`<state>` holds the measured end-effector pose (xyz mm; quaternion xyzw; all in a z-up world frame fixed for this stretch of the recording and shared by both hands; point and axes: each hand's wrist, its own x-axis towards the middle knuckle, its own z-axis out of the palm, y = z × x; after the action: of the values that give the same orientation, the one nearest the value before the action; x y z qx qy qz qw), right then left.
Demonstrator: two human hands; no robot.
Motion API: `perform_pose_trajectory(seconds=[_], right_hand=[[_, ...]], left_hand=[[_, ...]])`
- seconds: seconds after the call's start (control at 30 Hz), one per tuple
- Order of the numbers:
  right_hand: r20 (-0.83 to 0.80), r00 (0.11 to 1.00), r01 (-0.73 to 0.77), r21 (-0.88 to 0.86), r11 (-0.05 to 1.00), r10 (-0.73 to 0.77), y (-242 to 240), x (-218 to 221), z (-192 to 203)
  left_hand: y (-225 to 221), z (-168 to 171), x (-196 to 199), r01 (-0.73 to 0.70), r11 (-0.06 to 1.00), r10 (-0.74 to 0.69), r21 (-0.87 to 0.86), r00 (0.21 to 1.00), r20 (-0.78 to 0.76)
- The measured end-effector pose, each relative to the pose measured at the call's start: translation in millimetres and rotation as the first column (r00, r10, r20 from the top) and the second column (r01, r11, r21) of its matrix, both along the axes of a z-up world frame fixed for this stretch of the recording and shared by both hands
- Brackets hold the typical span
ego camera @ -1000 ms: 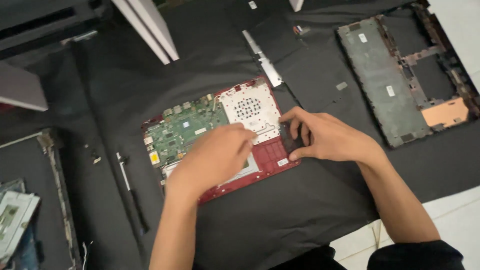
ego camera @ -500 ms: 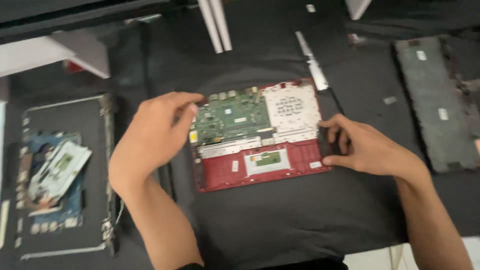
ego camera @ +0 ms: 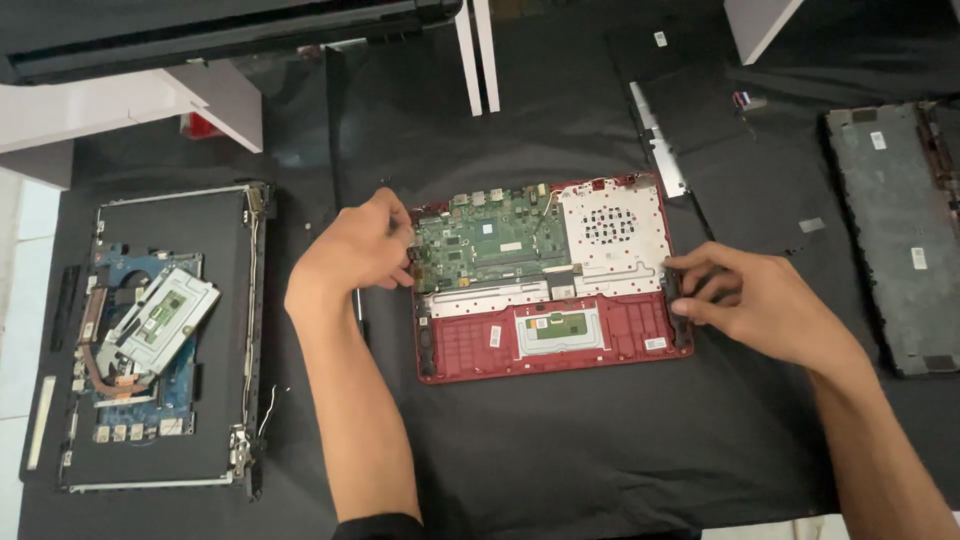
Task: Reassembling a laptop by installing components and securing the case.
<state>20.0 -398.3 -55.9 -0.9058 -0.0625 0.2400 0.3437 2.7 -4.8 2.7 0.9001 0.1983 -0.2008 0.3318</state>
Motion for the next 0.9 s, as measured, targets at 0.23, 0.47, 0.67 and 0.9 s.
perform_pose_trajectory(seconds=[0.23,0.47,0.67,0.9], right_hand=[[0.059,0.997,0.044,0.118,0.992,-0.051,0,-1,-5],[0.106,0.994,0.024,0.147,0.989,-0.039,2,-2,-5],[0.131,0.991,-0.037,0.189,0.981,0.013,-4,3,-12],[0.196,0.957,-0.229,0.062,0.971,0.213,-4,1,5]], left_hand=[[3,-14,5,0.034,0.999,-0.03,-0.028,0.993,0.115],[3,-15,5,0.044,0.998,-0.05,0.039,0.988,0.149],[10,-19,7,0.034,0.999,-0.03,-0.031,0.993,0.118],[15,-15,7,-0.055,0.996,0.056,-0.071,0.998,0.019]])
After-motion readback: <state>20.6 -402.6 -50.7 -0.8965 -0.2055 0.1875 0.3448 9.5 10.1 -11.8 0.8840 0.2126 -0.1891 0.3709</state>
